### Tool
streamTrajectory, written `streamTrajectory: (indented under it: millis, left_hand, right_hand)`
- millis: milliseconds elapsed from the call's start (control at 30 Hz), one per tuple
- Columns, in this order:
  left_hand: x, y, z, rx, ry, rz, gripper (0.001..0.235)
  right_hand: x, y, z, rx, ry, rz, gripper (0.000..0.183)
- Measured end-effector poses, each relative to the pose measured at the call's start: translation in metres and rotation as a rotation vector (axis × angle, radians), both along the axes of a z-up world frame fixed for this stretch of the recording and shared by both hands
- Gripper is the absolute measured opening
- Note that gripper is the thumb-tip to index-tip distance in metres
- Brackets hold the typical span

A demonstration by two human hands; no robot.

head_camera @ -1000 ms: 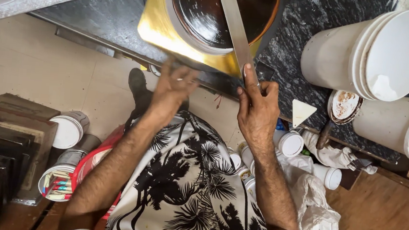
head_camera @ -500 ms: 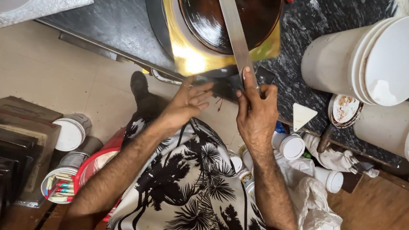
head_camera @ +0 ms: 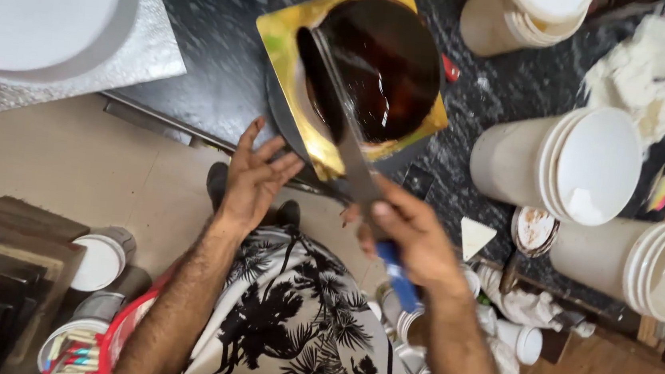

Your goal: The person pours a dark liquid onto a white circular ceramic piece and spreads it evenly with a metal spatula. They then fold a sheet of paper into a cone, fill it with a white paste, and begin piping a decorative line along the edge of the darkened surface.

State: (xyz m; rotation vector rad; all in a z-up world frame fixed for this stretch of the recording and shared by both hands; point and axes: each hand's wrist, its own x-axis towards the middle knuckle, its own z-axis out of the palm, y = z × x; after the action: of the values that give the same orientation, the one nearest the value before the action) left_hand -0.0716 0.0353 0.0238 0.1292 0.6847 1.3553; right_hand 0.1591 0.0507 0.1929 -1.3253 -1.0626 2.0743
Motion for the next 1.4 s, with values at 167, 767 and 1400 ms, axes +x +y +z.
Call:
streamTrajectory:
  millis: [167, 767, 1400]
  left_hand:
    - [-0.022, 0.024, -0.006, -0.006, 0.110, 0.085, 0.079]
    - [-0.075, 0.259, -0.038, 0.108, 0.312, 0.526, 0.074]
    - [-0.068, 0.117, -0.062, -0.078, 0.408, 0.381, 0.074]
  right_hand:
    - [0.004, 0.078, 0.076, 0.081, -0.146, 0.033, 0.053]
    - [-0.073, 0.356, -0.043, 1.284, -1.381, 1.206, 0.051]
    - [0.097, 0.209, 0.062, 0.655, -0.670, 0.097, 0.050]
